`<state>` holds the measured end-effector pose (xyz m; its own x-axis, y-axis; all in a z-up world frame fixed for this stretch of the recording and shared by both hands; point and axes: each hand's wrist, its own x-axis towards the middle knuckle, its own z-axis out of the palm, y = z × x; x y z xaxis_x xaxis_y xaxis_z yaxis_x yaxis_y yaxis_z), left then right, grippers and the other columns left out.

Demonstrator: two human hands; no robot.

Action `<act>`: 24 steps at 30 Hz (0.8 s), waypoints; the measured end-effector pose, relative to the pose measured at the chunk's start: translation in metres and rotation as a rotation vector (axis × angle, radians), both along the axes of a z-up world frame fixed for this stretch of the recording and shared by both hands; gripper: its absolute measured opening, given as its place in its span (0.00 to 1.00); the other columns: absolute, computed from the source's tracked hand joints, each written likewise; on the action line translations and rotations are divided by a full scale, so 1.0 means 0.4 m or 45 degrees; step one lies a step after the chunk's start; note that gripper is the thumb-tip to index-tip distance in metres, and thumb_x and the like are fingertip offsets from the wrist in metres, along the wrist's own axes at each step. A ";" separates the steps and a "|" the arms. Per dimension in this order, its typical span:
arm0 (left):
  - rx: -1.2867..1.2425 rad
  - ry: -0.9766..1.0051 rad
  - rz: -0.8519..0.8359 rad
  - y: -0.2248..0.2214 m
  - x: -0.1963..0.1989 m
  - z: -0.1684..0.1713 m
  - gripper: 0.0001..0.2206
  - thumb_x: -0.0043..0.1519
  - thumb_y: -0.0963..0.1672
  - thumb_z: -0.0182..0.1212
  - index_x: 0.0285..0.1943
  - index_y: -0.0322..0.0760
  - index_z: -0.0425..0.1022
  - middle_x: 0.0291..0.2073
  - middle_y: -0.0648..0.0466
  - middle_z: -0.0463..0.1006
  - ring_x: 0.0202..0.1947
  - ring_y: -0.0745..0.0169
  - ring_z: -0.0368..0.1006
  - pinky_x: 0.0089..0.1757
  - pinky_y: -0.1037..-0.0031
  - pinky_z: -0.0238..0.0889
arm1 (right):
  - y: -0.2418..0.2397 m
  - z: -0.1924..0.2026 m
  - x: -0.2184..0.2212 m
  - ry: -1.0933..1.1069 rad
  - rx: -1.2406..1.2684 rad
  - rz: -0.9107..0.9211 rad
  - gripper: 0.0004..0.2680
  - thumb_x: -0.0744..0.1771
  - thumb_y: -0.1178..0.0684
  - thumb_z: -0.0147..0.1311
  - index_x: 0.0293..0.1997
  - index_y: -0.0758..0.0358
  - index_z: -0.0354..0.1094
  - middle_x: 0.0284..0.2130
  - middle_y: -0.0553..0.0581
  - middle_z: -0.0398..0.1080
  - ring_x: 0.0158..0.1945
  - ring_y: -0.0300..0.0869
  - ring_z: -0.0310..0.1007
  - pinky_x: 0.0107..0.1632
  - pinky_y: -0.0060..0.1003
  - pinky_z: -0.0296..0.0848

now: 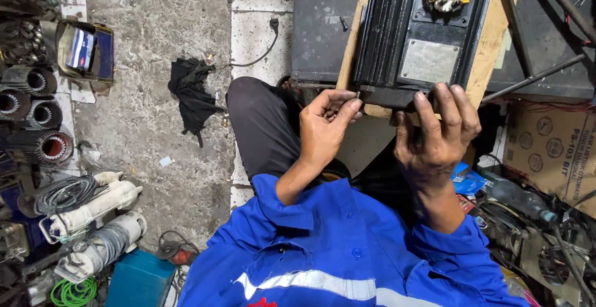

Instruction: Assembling and adjusting an electric motor using a hammer, screwdriver, and pliers.

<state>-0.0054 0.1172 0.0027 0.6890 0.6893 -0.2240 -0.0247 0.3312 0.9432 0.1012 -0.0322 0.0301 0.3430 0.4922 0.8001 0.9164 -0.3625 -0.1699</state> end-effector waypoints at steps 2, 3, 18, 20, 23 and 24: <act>0.029 0.007 0.005 -0.006 0.007 0.006 0.10 0.62 0.41 0.71 0.48 0.27 0.80 0.33 0.42 0.84 0.33 0.58 0.83 0.36 0.75 0.79 | -0.006 -0.005 -0.003 0.023 -0.060 -0.030 0.12 0.69 0.54 0.65 0.56 0.70 0.78 0.55 0.70 0.74 0.59 0.64 0.70 0.61 0.58 0.64; 0.050 0.022 0.004 -0.009 0.012 0.008 0.10 0.62 0.42 0.72 0.47 0.28 0.81 0.32 0.42 0.84 0.33 0.59 0.83 0.35 0.75 0.79 | -0.003 0.001 -0.005 0.038 -0.064 -0.031 0.12 0.69 0.54 0.64 0.56 0.70 0.78 0.55 0.70 0.74 0.60 0.64 0.70 0.62 0.56 0.64; -0.439 -0.107 0.058 -0.027 0.023 -0.056 0.12 0.67 0.43 0.66 0.49 0.25 0.77 0.34 0.40 0.84 0.30 0.60 0.83 0.32 0.80 0.80 | -0.011 -0.003 -0.017 0.131 -0.088 0.001 0.14 0.69 0.57 0.63 0.60 0.73 0.75 0.58 0.72 0.72 0.63 0.64 0.67 0.63 0.55 0.64; -0.535 -0.146 0.077 -0.029 0.026 -0.063 0.12 0.67 0.44 0.65 0.50 0.26 0.77 0.35 0.41 0.84 0.31 0.61 0.84 0.32 0.81 0.80 | -0.011 -0.001 -0.017 0.142 -0.086 0.014 0.14 0.69 0.58 0.63 0.61 0.73 0.74 0.59 0.72 0.71 0.64 0.64 0.66 0.63 0.56 0.64; -0.573 -0.133 0.071 -0.028 0.028 -0.064 0.12 0.68 0.45 0.64 0.50 0.27 0.77 0.34 0.42 0.84 0.31 0.61 0.84 0.33 0.81 0.80 | -0.015 -0.007 -0.016 0.139 -0.093 0.000 0.14 0.69 0.57 0.63 0.61 0.73 0.74 0.59 0.72 0.71 0.64 0.64 0.66 0.64 0.55 0.64; -0.569 -0.138 0.075 -0.027 0.028 -0.066 0.12 0.68 0.45 0.64 0.50 0.27 0.77 0.34 0.41 0.84 0.31 0.60 0.84 0.32 0.80 0.80 | -0.017 -0.012 -0.017 0.164 -0.096 0.006 0.14 0.69 0.58 0.63 0.61 0.73 0.74 0.60 0.72 0.71 0.64 0.64 0.65 0.64 0.55 0.64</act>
<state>0.0058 0.1063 -0.0238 0.6877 0.5798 -0.4369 -0.1463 0.7001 0.6989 0.0944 -0.0390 0.0254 0.4378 0.5510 0.7104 0.8906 -0.3743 -0.2585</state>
